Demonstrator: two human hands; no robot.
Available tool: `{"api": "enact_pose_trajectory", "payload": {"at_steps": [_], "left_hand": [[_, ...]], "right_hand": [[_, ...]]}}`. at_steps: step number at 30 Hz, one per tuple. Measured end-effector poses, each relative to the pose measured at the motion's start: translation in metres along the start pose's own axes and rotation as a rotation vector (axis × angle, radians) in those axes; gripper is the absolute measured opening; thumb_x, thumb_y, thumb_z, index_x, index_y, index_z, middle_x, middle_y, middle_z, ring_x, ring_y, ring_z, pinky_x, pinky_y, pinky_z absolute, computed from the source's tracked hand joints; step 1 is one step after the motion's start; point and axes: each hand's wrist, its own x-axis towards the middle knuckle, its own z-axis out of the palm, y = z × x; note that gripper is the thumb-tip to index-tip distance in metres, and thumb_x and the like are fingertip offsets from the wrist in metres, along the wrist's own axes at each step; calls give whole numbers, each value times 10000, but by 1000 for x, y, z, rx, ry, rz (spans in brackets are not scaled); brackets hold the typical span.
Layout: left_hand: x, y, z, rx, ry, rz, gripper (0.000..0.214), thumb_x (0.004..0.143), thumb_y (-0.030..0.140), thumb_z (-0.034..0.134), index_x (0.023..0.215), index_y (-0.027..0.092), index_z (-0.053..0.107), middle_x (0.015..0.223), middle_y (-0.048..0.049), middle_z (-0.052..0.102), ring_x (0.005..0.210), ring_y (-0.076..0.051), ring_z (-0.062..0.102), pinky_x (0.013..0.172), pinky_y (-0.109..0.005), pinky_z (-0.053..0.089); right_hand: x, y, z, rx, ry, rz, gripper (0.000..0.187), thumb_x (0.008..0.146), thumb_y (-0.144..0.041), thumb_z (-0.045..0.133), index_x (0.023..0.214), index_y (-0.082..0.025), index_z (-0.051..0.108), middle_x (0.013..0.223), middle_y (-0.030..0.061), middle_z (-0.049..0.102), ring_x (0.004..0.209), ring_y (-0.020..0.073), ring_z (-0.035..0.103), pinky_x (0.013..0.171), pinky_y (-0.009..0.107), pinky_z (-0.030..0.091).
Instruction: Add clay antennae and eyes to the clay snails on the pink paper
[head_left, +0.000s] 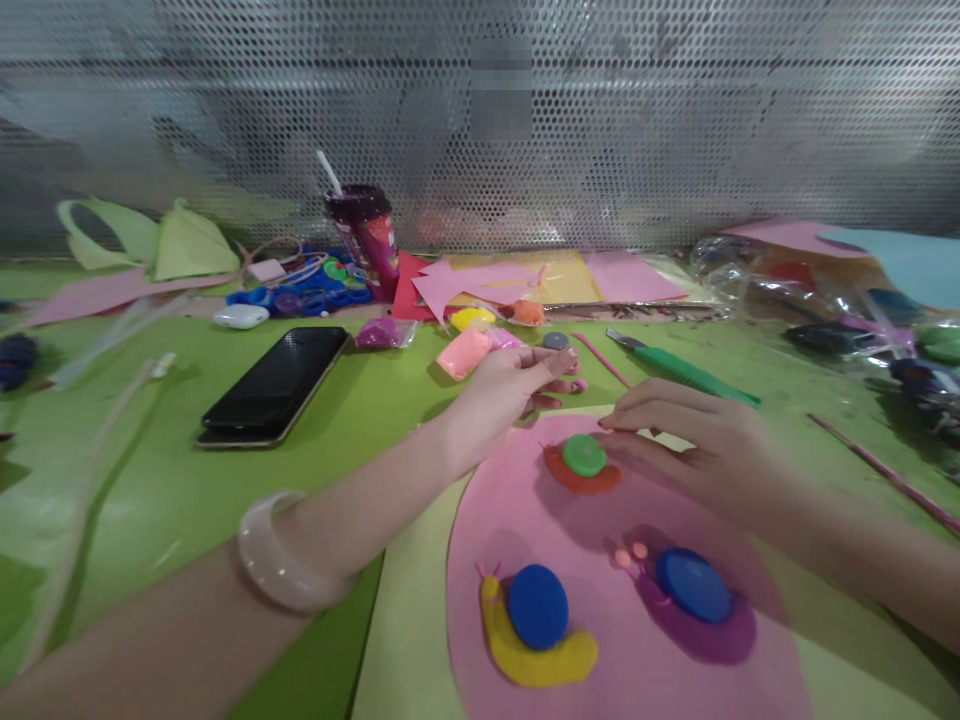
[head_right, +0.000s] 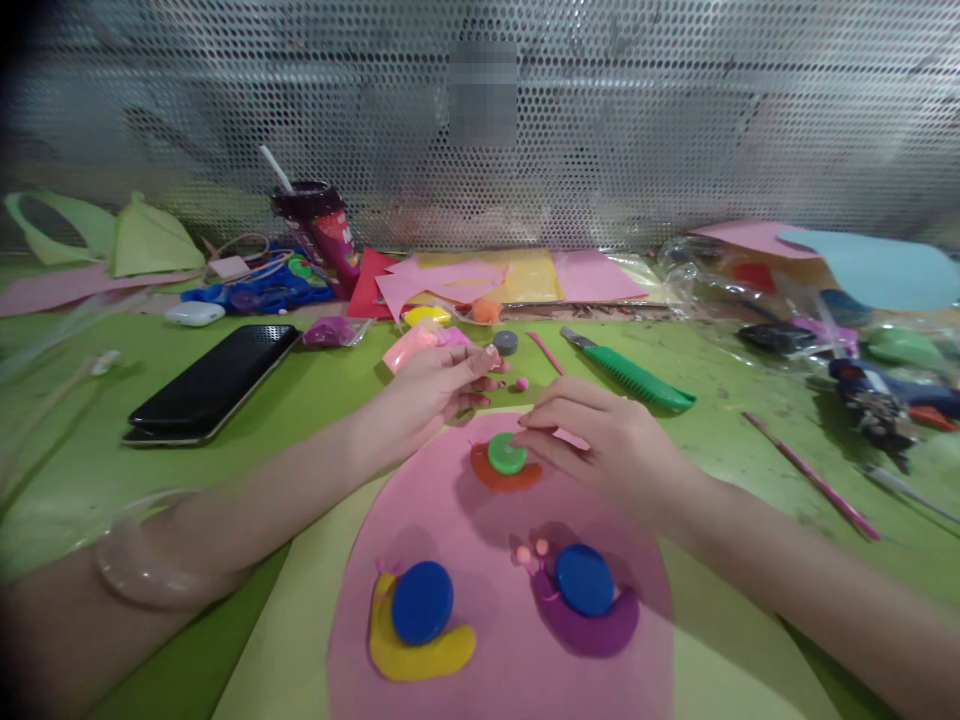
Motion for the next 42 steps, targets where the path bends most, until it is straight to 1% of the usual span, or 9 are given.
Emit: {"api": "enact_pose_trajectory", "payload": {"at_steps": [5, 8, 13, 17, 20, 23, 26, 30, 42], "left_hand": [[0, -1, -1, 0, -16, 12, 359, 696, 501, 678, 824, 171, 616, 879, -74, 682, 655, -103, 555, 563, -217, 365], [-1, -1, 0, 2, -10, 24, 352, 690, 492, 685, 819, 171, 618, 858, -66, 680, 667, -107, 568, 585, -225, 378], [-1, 0, 4, -29, 27, 58, 321, 691, 464, 691, 779, 164, 620, 780, -41, 655, 688, -111, 586, 627, -236, 414], [2, 2, 6, -89, 71, 97, 279, 706, 402, 695, 783, 149, 607, 771, -31, 616, 698, -110, 574, 651, -244, 444], [5, 2, 7, -90, 100, 119, 318, 691, 422, 704, 803, 142, 603, 786, -31, 600, 690, -105, 554, 622, -236, 443], [7, 3, 6, -91, 109, 100, 317, 690, 418, 706, 797, 139, 600, 801, -34, 600, 677, -99, 543, 597, -228, 431], [8, 4, 6, -94, 116, 89, 291, 700, 406, 696, 783, 142, 604, 770, -26, 592, 681, -104, 544, 603, -234, 427], [9, 5, 5, -111, 110, 82, 269, 711, 402, 686, 760, 148, 611, 694, -5, 559, 677, -105, 537, 611, -233, 420], [9, 9, 5, -149, 114, 7, 225, 719, 352, 690, 746, 146, 604, 666, 2, 554, 648, -100, 527, 628, -248, 415]], "right_hand": [[0, -2, 1, 8, -12, 77, 118, 853, -179, 522, 854, -229, 629, 856, 39, 665, 750, 148, 634, 667, 270, 519], [3, -4, 0, 45, -43, 123, 119, 854, -207, 525, 816, -227, 636, 844, 43, 661, 752, 156, 627, 672, 285, 514], [15, -1, -2, 35, -108, 295, 120, 836, -286, 555, 774, -225, 638, 830, 38, 655, 703, 160, 603, 642, 301, 504], [28, 8, 1, 85, -240, 282, 173, 856, -256, 503, 827, -223, 670, 918, 42, 663, 826, 173, 624, 752, 312, 505], [35, 14, 5, 179, -384, 248, 201, 857, -208, 482, 853, -223, 683, 936, 31, 669, 821, 152, 633, 742, 286, 507], [38, 16, 9, 260, -466, 296, 171, 849, -207, 504, 879, -226, 671, 917, 11, 685, 807, 143, 639, 722, 276, 514], [41, 18, 11, 306, -478, 320, 136, 840, -226, 529, 835, -212, 664, 865, 17, 684, 775, 142, 638, 708, 279, 520], [41, 24, 15, 333, -464, 188, 167, 845, -222, 531, 773, -196, 679, 862, 47, 648, 804, 143, 627, 745, 288, 514], [33, 29, 23, 442, -424, 151, 225, 879, -231, 498, 823, -222, 716, 890, 51, 622, 843, 141, 610, 761, 270, 507]]}}
